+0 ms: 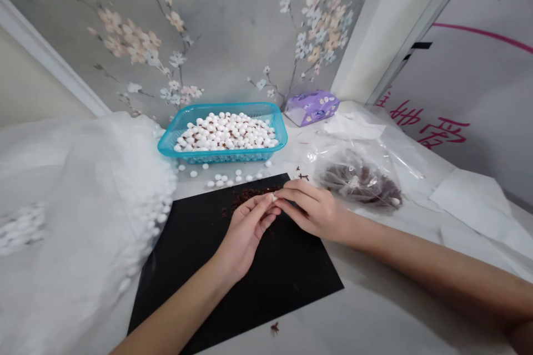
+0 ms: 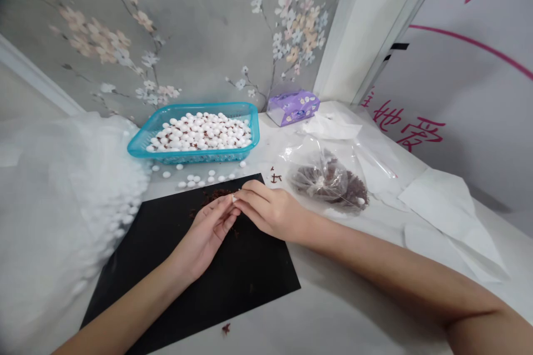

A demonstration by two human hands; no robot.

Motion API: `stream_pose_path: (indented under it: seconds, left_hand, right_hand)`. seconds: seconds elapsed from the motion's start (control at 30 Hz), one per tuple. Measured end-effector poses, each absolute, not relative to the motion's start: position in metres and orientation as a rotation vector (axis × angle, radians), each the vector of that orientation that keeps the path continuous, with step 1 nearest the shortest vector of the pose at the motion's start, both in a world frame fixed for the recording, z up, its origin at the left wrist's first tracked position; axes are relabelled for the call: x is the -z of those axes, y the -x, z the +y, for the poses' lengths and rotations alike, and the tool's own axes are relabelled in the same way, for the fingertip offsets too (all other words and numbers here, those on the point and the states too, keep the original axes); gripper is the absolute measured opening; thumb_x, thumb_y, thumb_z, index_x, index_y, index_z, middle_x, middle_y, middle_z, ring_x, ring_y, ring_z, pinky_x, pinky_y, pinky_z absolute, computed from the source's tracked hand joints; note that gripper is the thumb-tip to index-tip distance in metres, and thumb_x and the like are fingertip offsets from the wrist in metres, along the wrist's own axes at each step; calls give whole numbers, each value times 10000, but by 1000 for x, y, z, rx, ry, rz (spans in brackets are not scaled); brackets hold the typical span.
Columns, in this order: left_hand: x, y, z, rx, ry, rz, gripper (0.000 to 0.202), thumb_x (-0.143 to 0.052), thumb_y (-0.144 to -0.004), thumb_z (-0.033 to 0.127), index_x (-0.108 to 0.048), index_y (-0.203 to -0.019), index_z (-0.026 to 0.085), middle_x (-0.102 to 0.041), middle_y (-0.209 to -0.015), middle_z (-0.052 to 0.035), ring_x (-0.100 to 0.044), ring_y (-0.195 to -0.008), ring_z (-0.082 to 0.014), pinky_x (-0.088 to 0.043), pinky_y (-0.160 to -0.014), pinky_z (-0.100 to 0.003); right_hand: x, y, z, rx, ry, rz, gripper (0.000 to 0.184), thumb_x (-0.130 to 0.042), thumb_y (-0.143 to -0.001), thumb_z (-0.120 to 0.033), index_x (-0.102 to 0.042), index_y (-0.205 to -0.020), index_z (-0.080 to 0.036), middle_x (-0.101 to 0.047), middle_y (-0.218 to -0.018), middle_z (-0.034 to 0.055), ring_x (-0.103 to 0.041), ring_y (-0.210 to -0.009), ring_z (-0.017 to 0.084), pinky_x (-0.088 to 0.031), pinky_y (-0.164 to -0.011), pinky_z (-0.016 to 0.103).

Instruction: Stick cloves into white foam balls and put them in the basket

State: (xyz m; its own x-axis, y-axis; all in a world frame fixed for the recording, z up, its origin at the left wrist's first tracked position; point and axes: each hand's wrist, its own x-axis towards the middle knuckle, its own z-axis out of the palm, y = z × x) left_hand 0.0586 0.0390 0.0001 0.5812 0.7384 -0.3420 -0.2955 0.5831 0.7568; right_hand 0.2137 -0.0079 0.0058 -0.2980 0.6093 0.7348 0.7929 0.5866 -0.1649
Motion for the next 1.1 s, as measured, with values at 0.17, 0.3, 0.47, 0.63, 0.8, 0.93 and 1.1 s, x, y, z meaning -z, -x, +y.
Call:
stream_pose_path:
  seconds: [0.17,0.3,0.47,0.63,0.8,0.93,1.1]
  left_hand:
    - [1,-59,38,-675,-690,695,114,-728,-721,243,-700,-766,142,-655,-755,16,-600,-685,-40,-496,-685,-114]
    - [2,-60,39,-708,-647,691,134,-737,-709,243,-703,-779,134,-668,-773,3,-607,-680,-45,-504,-671,-112]
    - [3,-61,40,-717,-604,717,141,-741,-705,249,-704,-765,127,-681,-749,-10,-622,-664,-54,-518,-649,-114]
    - [0,-60,41,-689,-610,708,157,-732,-716,268,-696,-778,128,-674,-710,-4,-620,-635,-59,-514,-559,-112]
    - [1,-58,42,-681,-621,680,155,-724,-724,275,-675,-779,138,-675,-733,-3,-619,-633,-69,-512,-545,-130]
    - [1,-58,41,-668,-602,685,232,-682,-752,340,-672,-822,119,-687,-783,-42,-601,-606,-70,-496,-528,-144]
    - [0,-57,32,-641,-815,677,302,-648,-737,425,-642,-730,123,-633,-635,-16,-516,-493,-61,-408,-439,-150]
  right_hand:
    - [0,-213,-6,144,1136,-1961,155,-486,-882,-124,-544,-1019,-167,-609,-898,76,-619,-793,145,-546,-647,249]
    - [6,-214,-4,-182,1242,-1769,202,-558,-848,-192,-501,-1041,-205,-543,-922,35,-491,-505,52,-464,-459,203]
    - [9,-214,-3,-284,1294,-1697,353,-589,-823,-223,-442,-1144,-224,-499,-950,26,-446,-481,33,-429,-444,200]
    - [1,-214,-4,-205,1253,-1765,261,-573,-832,-209,-501,-1083,-218,-523,-965,42,-471,-514,53,-459,-476,215]
    - [-12,-214,-5,-52,1249,-1901,144,-528,-849,-181,-565,-987,-199,-565,-952,62,-537,-604,90,-480,-521,222]
    - [-35,-218,5,143,1261,-1855,121,-558,-841,-195,-583,-960,-199,-588,-955,54,-477,-505,65,-455,-498,227]
    - [-68,-230,54,392,1466,-1692,142,-531,-855,-292,-597,-935,-195,-598,-927,72,-470,-501,113,-435,-549,310]
